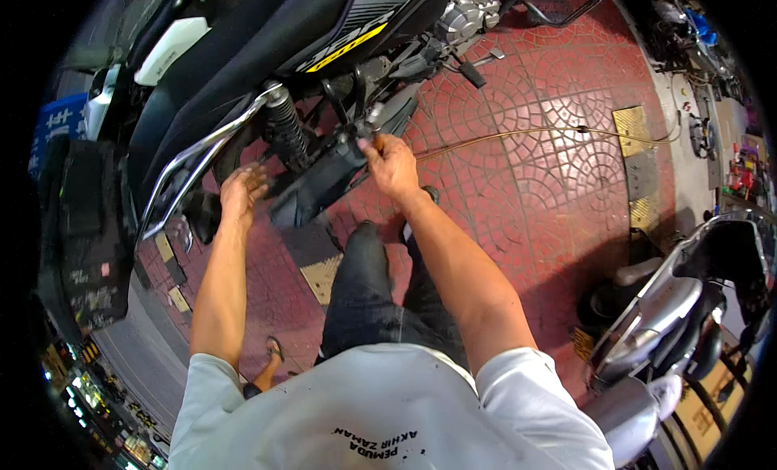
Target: The person works on a disassembled motorcycle engine, using a yellow screwdriver to adjust components and remove a chain. They then move to a motorcycle and use a hammer to tap the rear suspension area.
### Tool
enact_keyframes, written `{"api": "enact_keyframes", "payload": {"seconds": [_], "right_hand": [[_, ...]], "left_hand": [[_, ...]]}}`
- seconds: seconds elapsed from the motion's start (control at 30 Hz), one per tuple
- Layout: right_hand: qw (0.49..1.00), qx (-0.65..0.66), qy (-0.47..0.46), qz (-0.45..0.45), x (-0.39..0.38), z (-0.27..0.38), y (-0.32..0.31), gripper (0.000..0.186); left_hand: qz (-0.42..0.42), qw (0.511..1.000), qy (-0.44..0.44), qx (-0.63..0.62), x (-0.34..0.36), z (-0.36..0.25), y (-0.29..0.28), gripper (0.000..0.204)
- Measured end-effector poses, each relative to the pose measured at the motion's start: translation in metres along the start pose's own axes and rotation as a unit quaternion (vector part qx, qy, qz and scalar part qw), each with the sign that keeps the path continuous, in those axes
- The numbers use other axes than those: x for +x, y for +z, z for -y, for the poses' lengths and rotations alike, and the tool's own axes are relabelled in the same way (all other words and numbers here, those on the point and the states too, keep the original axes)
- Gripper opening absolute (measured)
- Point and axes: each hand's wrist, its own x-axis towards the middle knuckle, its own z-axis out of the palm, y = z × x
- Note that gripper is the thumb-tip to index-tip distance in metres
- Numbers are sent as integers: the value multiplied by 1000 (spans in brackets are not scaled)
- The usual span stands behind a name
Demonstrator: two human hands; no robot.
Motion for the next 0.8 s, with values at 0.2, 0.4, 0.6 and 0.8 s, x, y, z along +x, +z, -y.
{"api": "enact_keyframes", "payload": {"seconds": [0.2,0.4,0.6,0.8], "right_hand": [[983,-61,-170,-38,67,-60,84,35],[977,38,-180,-103,68,-92,116,33],[975,48,-170,-131,65,-103,118,35],[983,2,-156,-93,63,-100,117,35]], "left_hand": [[189,981,28,-20,194,48,43,37],[358,928,-30,-97,312,94,75,50],[293,924,-81,-230,351,105,111,54],[439,872,-51,-212,355,109,108,42]]}}
